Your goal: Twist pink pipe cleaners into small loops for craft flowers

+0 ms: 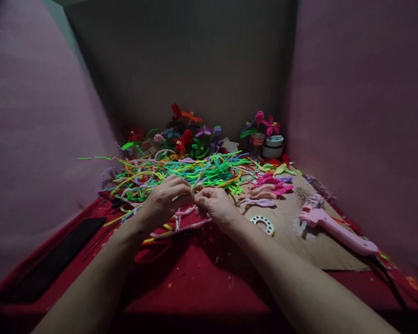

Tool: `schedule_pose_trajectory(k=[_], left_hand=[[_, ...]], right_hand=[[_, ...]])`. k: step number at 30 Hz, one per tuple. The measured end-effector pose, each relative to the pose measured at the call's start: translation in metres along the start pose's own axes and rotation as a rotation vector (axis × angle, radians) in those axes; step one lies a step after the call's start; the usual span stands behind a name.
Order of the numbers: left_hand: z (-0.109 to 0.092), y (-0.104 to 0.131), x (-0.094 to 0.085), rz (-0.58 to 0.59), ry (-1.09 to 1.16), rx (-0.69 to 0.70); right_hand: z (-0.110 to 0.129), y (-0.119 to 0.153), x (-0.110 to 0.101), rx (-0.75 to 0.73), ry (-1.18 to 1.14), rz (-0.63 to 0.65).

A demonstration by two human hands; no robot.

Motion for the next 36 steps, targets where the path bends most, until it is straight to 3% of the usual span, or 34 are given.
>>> schedule_pose_trajectory(k=[2,4,8,11,14,18,21,24,27,32,34,36], left_hand=[[0.005,0.002,-0.001,0.013,0.102,-0.125],[0.015,0.007,0.004,0.030,0.321,-0.333],[0.029,0.022,0.030,0.006,0.982,-0.729],[0.024,0.025,0.046,-0.003,1.338,-0.866],[0.023,0.022,0.039,-0.088,1.319,-0.805],[0.020,0.013,0.004,-0.303,1.013,-0.549],[0.009,0.007,-0.012,-0.286,0.782,-0.365],[-0.001,0.002,-0.014,-0.232,0.663,-0.258],[0.000,0.002,-0.005,-0.182,0.673,-0.313],[0.010,0.010,0.018,-0.046,0.772,-0.537],[0.011,0.011,0.020,-0.024,0.796,-0.559],[0.013,0.011,0.018,-0.041,0.802,-0.566]], right_hand=[[0.004,0.004,0.001,-0.024,0.094,-0.019],[0.011,0.009,0.002,-0.108,0.260,-0.075],[0.034,0.030,0.011,-0.481,0.696,-0.252],[0.042,0.043,0.016,-0.659,0.822,-0.332],[0.042,0.040,0.006,-0.557,0.618,-0.333],[0.033,0.026,-0.003,-0.300,0.142,-0.158],[0.028,0.020,0.000,-0.206,-0.034,-0.033],[0.027,0.020,0.003,-0.188,-0.052,0.014],[0.027,0.024,0.004,-0.230,0.095,-0.046],[0.038,0.038,0.003,-0.493,0.613,-0.360],[0.038,0.039,0.004,-0.509,0.646,-0.383],[0.035,0.034,0.003,-0.440,0.510,-0.323]])
Point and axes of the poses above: each hand's wrist, its own y-axis away from the middle knuckle, its own x-axis out of the palm, z = x × y, the point moved 7 cm from there along -y, towards the middle knuckle, and after that the axes turned 9 degrees about x, right-handed, at the moved point
